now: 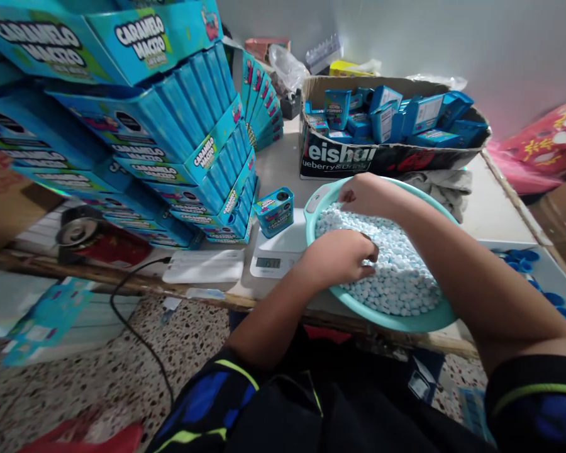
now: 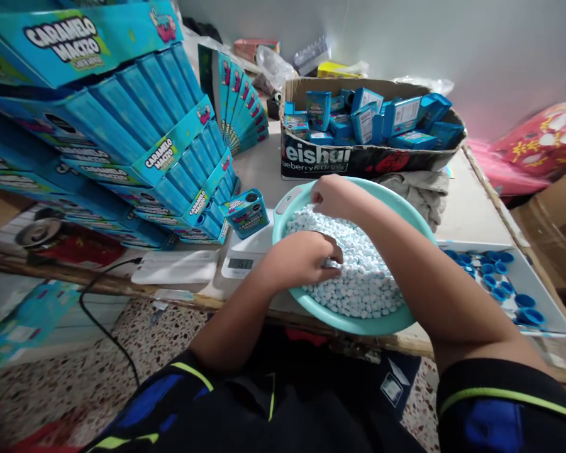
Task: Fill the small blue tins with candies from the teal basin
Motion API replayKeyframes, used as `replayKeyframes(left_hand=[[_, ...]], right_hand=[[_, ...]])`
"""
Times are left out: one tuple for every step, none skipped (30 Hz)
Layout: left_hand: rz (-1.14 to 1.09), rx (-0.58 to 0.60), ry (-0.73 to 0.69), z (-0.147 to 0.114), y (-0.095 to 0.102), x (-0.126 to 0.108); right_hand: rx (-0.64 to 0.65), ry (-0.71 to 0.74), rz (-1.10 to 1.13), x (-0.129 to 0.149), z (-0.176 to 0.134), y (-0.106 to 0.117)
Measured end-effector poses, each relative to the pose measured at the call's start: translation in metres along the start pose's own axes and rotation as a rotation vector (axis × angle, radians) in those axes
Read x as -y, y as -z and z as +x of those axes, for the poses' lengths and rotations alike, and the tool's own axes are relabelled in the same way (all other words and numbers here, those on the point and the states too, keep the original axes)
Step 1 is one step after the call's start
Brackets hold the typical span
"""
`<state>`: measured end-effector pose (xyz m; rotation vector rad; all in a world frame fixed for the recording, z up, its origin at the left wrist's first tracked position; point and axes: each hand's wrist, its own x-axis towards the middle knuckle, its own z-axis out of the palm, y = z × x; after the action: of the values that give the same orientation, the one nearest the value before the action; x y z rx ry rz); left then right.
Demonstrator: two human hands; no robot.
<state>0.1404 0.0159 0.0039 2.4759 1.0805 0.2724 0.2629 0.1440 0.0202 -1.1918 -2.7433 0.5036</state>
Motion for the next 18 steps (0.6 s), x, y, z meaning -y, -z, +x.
replayKeyframes(left_hand=[[-0.003, -0.003, 0.001, 0.000, 0.000, 0.000], [-0.006, -0.003, 0.009, 0.001, -0.001, 0.001], [-0.009, 0.000, 0.023, 0.001, -0.001, 0.001], [-0.010, 0.005, 0.038, 0.001, -0.002, 0.001], [-0.009, 0.010, 0.051, 0.001, -0.002, 0.001], [-0.008, 0.009, 0.057, 0.001, -0.003, 0.001], [-0.008, 0.003, 0.055, 0.001, -0.003, 0.002], [-0.010, -0.008, 0.048, 0.000, -0.003, 0.002], [-0.013, -0.022, 0.041, -0.001, -0.004, 0.001], [-0.015, -0.034, 0.036, -0.001, -0.004, 0.001], [-0.014, -0.039, 0.035, -0.002, -0.004, 0.001], [-0.012, -0.033, 0.039, -0.002, -0.004, 0.000], [-0.011, -0.023, 0.046, -0.002, -0.003, 0.000], [-0.011, -0.012, 0.055, -0.003, -0.003, -0.001], [-0.014, -0.002, 0.063, -0.003, -0.002, -0.002], [-0.019, 0.002, 0.071, -0.003, -0.002, -0.003], [-0.026, 0.001, 0.078, -0.003, -0.001, -0.003], [-0.032, -0.001, 0.084, -0.003, -0.001, -0.004]], right_hand=[[-0.062, 0.020, 0.037, 0.006, 0.002, 0.002], [-0.112, 0.041, 0.078, 0.014, 0.005, 0.003], [-0.150, 0.063, 0.126, 0.023, 0.009, 0.005], [-0.184, 0.096, 0.182, 0.033, 0.013, 0.006], [-0.212, 0.131, 0.236, 0.043, 0.018, 0.006], [-0.226, 0.164, 0.275, 0.053, 0.023, 0.006], [-0.228, 0.192, 0.292, 0.062, 0.028, 0.005], [-0.222, 0.217, 0.293, 0.070, 0.033, 0.004], [-0.214, 0.240, 0.282, 0.075, 0.037, 0.002], [-0.204, 0.263, 0.260, 0.080, 0.040, 0.001], [-0.195, 0.286, 0.232, 0.083, 0.043, -0.001], [-0.186, 0.307, 0.201, 0.084, 0.046, -0.003], [-0.175, 0.324, 0.169, 0.085, 0.048, -0.005], [-0.162, 0.339, 0.137, 0.085, 0.049, -0.007], [-0.151, 0.349, 0.108, 0.085, 0.050, -0.008], [-0.139, 0.355, 0.083, 0.085, 0.050, -0.010], [-0.130, 0.357, 0.066, 0.085, 0.050, -0.011], [-0.122, 0.358, 0.056, 0.085, 0.049, -0.012]])
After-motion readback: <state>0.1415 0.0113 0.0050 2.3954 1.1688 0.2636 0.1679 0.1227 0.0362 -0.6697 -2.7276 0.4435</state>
